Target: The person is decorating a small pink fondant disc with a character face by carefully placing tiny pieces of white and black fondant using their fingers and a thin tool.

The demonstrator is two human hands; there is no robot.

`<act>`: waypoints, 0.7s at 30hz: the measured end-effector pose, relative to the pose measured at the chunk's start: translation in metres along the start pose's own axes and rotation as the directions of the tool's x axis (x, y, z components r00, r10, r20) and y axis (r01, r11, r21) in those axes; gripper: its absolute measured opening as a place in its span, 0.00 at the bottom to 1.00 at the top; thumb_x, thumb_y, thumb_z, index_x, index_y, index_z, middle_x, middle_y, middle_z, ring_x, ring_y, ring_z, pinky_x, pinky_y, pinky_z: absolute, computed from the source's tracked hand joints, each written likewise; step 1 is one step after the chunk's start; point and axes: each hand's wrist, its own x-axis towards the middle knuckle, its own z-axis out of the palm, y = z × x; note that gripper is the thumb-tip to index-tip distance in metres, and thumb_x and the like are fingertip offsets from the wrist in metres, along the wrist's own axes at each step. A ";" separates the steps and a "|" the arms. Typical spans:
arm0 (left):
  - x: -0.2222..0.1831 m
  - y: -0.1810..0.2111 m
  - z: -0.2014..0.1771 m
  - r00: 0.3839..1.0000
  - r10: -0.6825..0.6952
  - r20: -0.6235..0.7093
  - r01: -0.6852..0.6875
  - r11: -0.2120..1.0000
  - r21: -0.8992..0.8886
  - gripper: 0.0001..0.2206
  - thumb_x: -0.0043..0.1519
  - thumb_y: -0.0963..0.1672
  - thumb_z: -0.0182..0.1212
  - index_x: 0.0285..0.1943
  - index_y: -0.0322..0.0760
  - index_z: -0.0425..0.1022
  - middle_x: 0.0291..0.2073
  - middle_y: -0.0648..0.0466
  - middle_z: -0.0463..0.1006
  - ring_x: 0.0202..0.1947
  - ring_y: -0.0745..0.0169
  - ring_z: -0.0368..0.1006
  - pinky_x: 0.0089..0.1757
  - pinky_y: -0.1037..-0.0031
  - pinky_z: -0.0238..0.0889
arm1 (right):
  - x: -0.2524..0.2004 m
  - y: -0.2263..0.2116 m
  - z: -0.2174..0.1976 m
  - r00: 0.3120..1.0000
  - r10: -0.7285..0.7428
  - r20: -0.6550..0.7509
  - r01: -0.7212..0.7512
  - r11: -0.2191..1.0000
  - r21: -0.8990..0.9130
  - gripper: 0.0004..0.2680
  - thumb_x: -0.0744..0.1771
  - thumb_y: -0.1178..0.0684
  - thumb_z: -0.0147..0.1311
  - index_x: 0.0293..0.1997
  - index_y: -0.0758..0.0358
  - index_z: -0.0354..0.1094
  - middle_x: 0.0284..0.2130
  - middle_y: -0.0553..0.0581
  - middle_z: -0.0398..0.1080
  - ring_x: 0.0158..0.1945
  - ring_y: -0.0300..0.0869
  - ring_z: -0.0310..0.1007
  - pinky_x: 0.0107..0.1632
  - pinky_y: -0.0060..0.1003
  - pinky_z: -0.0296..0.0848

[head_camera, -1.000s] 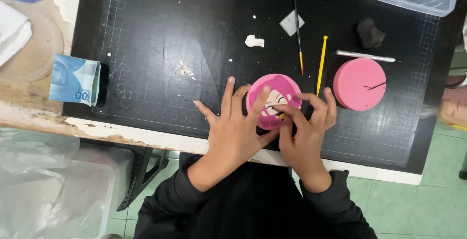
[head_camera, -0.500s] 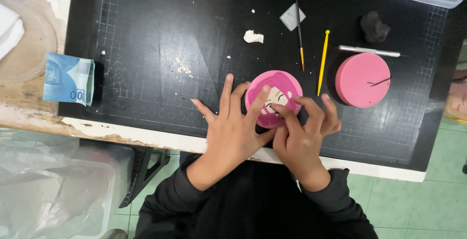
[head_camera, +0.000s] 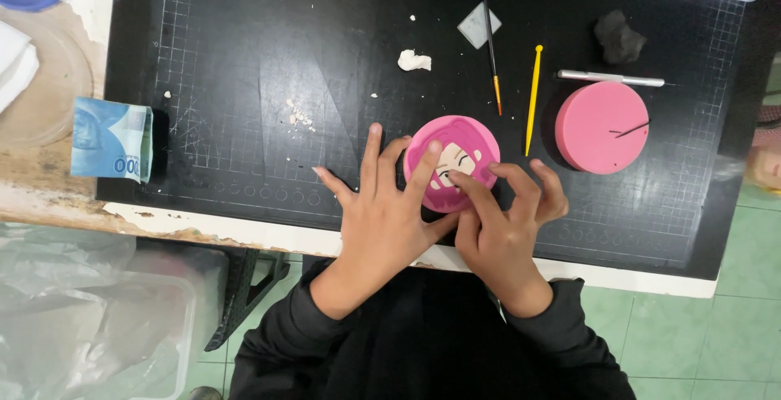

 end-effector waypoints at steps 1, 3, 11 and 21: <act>0.000 0.000 0.001 1.000 0.001 0.000 -0.001 1.000 0.001 0.43 0.56 0.66 0.65 0.76 0.59 0.51 0.66 0.50 0.68 0.77 0.42 0.52 0.51 0.10 0.40 | 0.001 -0.001 0.000 1.000 0.001 -0.001 -0.001 1.000 0.000 0.15 0.65 0.66 0.47 0.46 0.50 0.79 0.50 0.58 0.62 0.67 0.56 0.46 0.65 0.53 0.48; -0.001 0.000 0.002 1.000 0.006 -0.024 -0.005 0.999 0.032 0.46 0.54 0.67 0.68 0.77 0.59 0.50 0.65 0.50 0.69 0.76 0.42 0.54 0.50 0.11 0.43 | 0.002 -0.002 0.000 1.000 -0.009 0.019 0.009 0.999 -0.031 0.15 0.63 0.66 0.49 0.42 0.48 0.79 0.51 0.52 0.65 0.66 0.58 0.47 0.62 0.53 0.47; 0.000 0.000 0.002 1.000 0.005 -0.024 -0.004 0.998 0.063 0.43 0.56 0.69 0.57 0.76 0.58 0.52 0.66 0.50 0.70 0.76 0.43 0.53 0.51 0.12 0.43 | 0.000 0.002 -0.002 0.999 0.035 0.025 -0.037 0.997 0.070 0.15 0.64 0.67 0.47 0.47 0.54 0.78 0.51 0.57 0.60 0.66 0.57 0.46 0.67 0.52 0.49; -0.001 0.000 0.004 0.999 0.013 -0.048 -0.010 0.998 0.068 0.45 0.56 0.70 0.57 0.78 0.57 0.48 0.66 0.48 0.71 0.76 0.42 0.54 0.53 0.11 0.41 | 0.004 0.004 -0.003 0.987 0.090 0.130 -0.111 0.980 0.164 0.15 0.65 0.66 0.45 0.46 0.53 0.77 0.53 0.58 0.61 0.67 0.58 0.47 0.69 0.56 0.48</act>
